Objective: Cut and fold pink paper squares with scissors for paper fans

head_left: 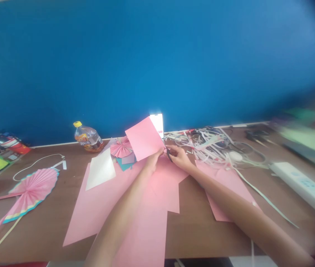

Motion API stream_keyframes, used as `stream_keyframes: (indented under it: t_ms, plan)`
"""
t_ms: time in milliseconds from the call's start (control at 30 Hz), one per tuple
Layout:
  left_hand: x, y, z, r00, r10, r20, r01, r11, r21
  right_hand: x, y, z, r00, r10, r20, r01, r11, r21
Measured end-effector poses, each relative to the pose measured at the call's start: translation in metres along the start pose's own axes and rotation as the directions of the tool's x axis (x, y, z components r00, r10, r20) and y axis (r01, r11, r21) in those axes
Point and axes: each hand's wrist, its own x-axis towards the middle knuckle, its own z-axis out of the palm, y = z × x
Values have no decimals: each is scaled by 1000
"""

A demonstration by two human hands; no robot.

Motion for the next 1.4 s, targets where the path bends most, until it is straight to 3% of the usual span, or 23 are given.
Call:
stream_keyframes:
  t_ms: [533, 967, 1067, 1400]
  plan:
    - [-4, 2, 3, 999, 50, -1, -50, 998, 25, -1, 1, -1, 1000, -6, -27, 4, 998, -55]
    - [-4, 14, 6, 990, 87, -110, -122, 925, -360, -2, -4, -1, 999, 12, -46, -14, 999, -47]
    - [-3, 11, 5, 980, 105, -167, -156, 929, -337, -2, -3, -1, 999, 10, -44, -12, 999, -45]
    - [-1, 2, 6, 971, 28, -237, -90, 963, -255, 0, 1, -1, 1000, 3, 13, -2, 998, -70]
